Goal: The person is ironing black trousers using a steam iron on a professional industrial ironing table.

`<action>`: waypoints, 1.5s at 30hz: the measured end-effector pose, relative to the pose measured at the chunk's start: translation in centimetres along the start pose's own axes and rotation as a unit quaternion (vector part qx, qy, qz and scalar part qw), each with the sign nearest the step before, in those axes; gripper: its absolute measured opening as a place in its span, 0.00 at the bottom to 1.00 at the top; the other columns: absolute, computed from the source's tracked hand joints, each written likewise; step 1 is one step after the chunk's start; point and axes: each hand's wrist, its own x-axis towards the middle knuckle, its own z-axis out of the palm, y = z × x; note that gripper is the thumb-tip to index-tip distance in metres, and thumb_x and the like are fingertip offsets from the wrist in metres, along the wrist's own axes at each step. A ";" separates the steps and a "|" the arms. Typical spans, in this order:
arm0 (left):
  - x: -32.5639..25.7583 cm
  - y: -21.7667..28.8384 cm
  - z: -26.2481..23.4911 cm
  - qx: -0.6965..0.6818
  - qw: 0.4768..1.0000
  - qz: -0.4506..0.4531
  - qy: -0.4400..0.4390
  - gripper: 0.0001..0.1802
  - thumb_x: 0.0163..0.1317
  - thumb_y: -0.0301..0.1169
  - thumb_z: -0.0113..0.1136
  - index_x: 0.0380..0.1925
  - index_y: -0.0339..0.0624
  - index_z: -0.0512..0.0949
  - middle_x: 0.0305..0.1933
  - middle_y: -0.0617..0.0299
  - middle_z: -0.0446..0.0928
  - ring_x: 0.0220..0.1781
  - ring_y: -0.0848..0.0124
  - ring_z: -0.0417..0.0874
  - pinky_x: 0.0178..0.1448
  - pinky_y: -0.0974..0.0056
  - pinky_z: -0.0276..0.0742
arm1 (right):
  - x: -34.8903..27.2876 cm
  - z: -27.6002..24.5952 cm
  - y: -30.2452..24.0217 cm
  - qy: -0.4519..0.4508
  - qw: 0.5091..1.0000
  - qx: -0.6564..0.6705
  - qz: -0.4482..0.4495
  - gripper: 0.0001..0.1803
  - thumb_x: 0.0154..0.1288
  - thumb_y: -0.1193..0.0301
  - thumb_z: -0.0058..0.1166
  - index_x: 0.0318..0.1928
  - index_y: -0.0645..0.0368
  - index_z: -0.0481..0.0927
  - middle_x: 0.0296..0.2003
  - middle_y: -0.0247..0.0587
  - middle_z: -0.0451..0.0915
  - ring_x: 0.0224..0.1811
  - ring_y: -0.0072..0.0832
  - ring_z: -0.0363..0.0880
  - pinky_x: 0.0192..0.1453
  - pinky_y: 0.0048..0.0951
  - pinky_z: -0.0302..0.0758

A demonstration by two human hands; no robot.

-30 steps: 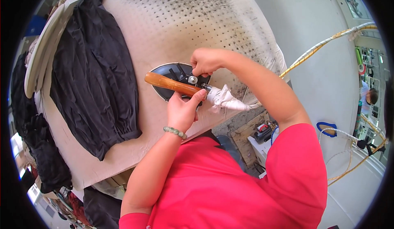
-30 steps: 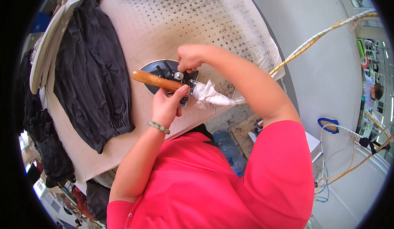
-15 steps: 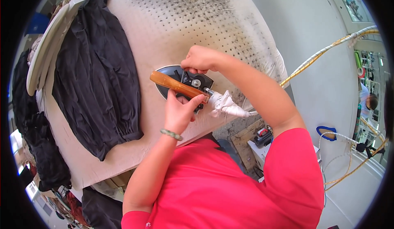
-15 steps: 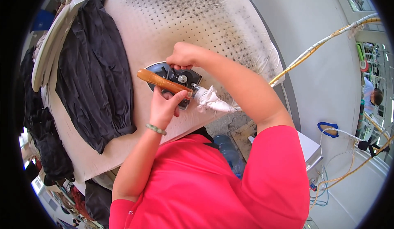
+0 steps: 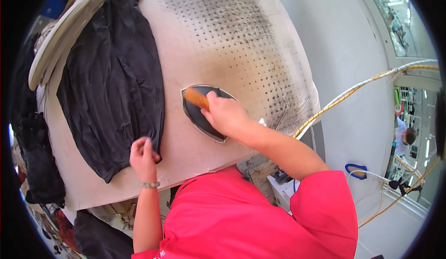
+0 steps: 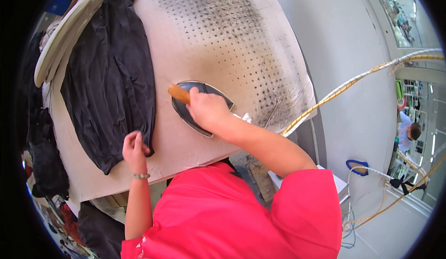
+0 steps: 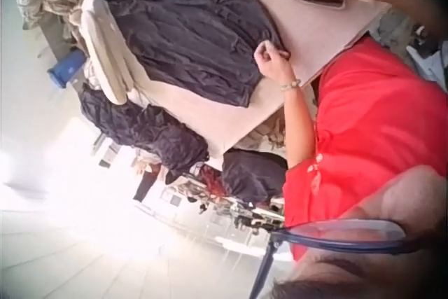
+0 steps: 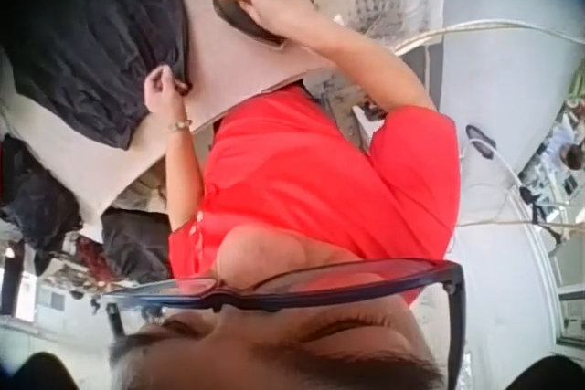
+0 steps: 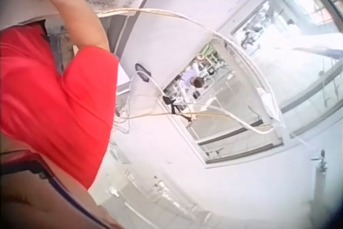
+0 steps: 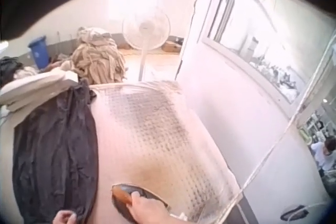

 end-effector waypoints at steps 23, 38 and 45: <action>-1.7 -12.2 -10.5 0.407 0.858 -0.037 0.312 0.14 0.74 0.42 0.56 0.32 0.47 0.71 0.20 0.63 0.69 0.21 0.62 0.72 0.27 0.55 0.66 | 24.7 -21.5 11.8 0.141 0.964 -0.069 0.216 0.19 0.68 0.66 0.58 0.33 0.75 0.79 0.18 0.47 0.80 0.13 0.36 0.79 0.21 0.39 0.77; -1.8 -12.8 -10.7 0.407 0.855 0.037 0.320 0.14 0.74 0.40 0.56 0.31 0.46 0.71 0.19 0.64 0.67 0.20 0.64 0.71 0.26 0.55 0.65 | 3.1 -2.8 0.5 0.021 0.990 -0.139 0.030 0.21 0.67 0.54 0.60 0.41 0.60 0.71 0.28 0.50 0.84 0.30 0.53 0.85 0.33 0.50 0.81; -1.9 -12.2 -10.2 0.397 0.858 0.047 0.322 0.15 0.74 0.43 0.55 0.30 0.48 0.71 0.19 0.63 0.71 0.20 0.60 0.75 0.25 0.53 0.66 | 12.2 -7.7 5.2 0.278 0.949 -0.135 -0.068 0.20 0.65 0.54 0.62 0.46 0.58 0.80 0.41 0.49 0.80 0.49 0.47 0.82 0.48 0.48 0.79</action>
